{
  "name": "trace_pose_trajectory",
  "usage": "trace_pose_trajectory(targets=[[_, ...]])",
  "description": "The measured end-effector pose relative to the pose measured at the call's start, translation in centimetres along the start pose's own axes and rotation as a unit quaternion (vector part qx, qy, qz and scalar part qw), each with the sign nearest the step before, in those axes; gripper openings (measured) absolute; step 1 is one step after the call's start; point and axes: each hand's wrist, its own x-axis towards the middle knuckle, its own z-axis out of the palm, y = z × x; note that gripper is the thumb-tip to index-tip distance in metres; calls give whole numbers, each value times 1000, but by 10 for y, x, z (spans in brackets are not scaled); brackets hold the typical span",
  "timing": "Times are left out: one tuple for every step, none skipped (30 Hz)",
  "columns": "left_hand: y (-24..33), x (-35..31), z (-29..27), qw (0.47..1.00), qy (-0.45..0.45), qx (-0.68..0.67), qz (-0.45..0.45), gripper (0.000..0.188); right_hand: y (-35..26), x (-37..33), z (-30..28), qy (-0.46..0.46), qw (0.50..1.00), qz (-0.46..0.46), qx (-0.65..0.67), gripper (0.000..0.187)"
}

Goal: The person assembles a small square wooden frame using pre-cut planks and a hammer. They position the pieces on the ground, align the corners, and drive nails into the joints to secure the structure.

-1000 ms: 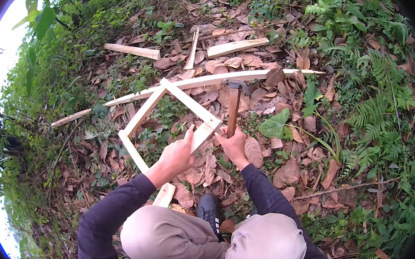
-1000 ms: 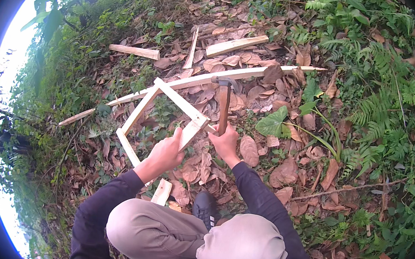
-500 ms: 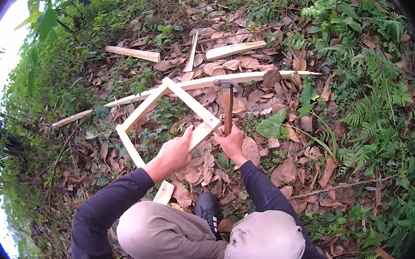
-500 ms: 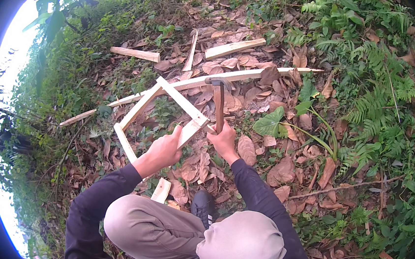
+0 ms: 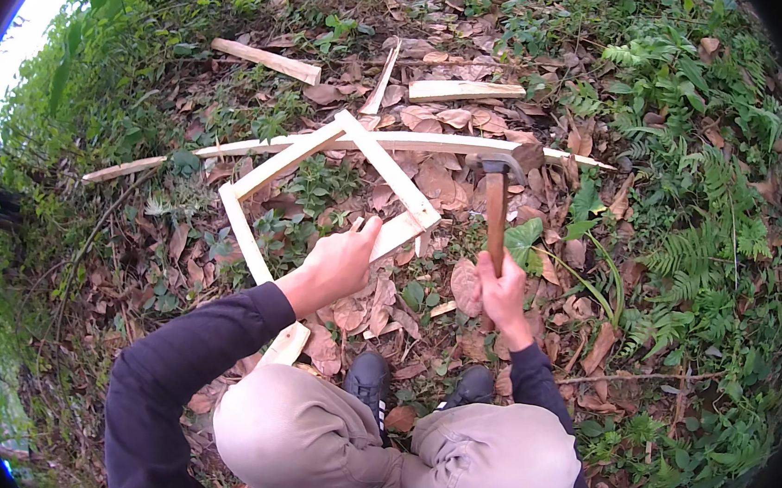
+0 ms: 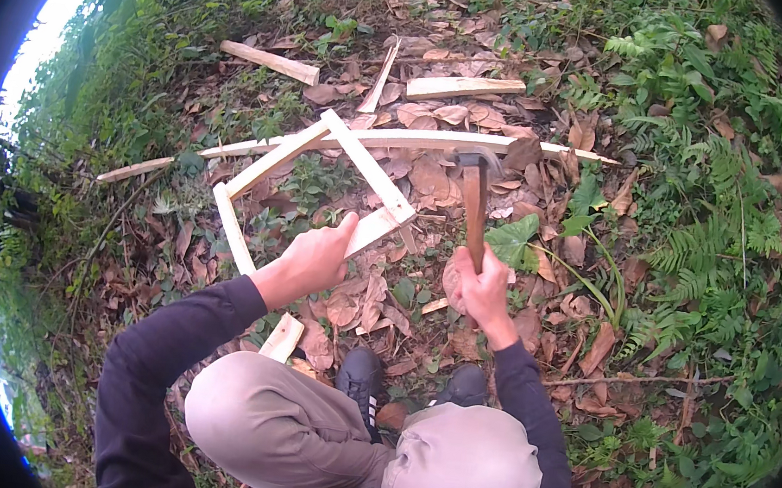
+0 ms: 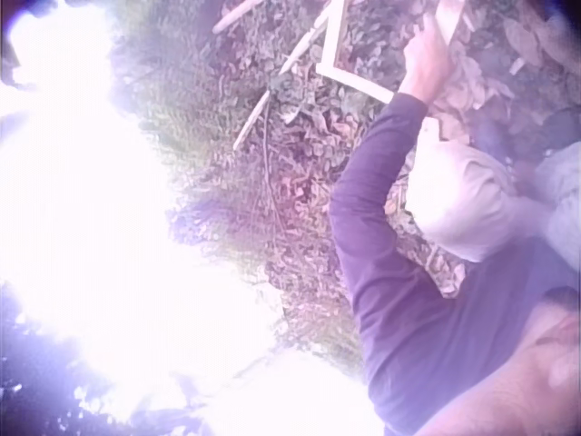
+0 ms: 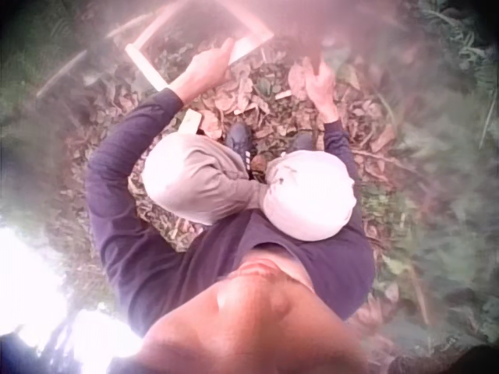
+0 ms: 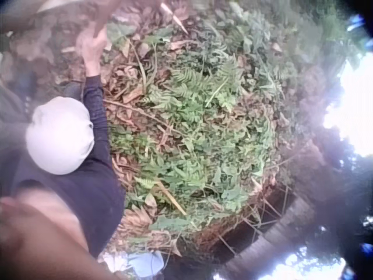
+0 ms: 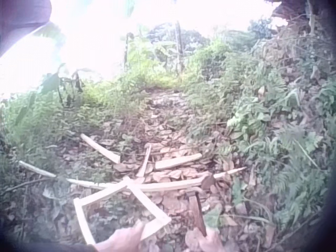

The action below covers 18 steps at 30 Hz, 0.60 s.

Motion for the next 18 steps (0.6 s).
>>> trace_pose_trajectory(targets=[[2,6,3,1000,-3,0,8,59,-7,-7,-24,-25,1000,15,12,37],[-1,3,4,1000,-3,3,5,58,-36,-14,-37,-58,997,15,-41,36],[-1,2,4,1000,2,5,7,56,-61,-16,-49,-80,989,4,-124,34],[1,4,5,1000,4,7,15,55,-82,-17,-61,-84,967,-55,-233,31],[2,3,2,1000,10,13,18,54,-111,-16,-64,-109,940,-81,-312,29],[2,6,2,1000,3,18,5,53,-132,-17,-65,-132,931,-96,-325,27],[4,10,1,1000,0,17,5,53,-144,-16,-68,-152,922,-110,-339,25],[5,12,-1,1000,-4,17,4,53,-148,-14,-72,-165,911,-116,-359,24],[5,14,-1,1000,-8,15,0,53,-150,-11,-76,-181,900,-122,-377,23],[4,15,0,1000,-10,26,2,55,-152,-9,-79,-198,888,-128,-394,23],[3,16,0,1000,-2,22,4,56,-157,-9,-79,-187,891,-129,-392,22],[1,14,2,1000,4,19,2,56,-161,-9,-76,-180,895,-129,-387,22],[-1,11,3,1000,10,15,0,56,-165,-9,-73,-172,899,-130,-381,22],[-4,11,6,1000,15,13,-2,57,-168,-7,-71,-170,898,-141,-380,22],[-5,11,7,1000,18,11,4,57,-166,-6,-71,-178,895,-137,-386,22],[-5,10,9,1000,20,9,10,57,-162,-4,-71,-186,891,-132,-392,22],[-5,10,10,1000,22,7,16,58,-159,-2,-72,-193,887,-128,-399,22],[-4,9,9,1000,21,4,16,57,-157,2,-71,-219,869,-133,-422,23]])
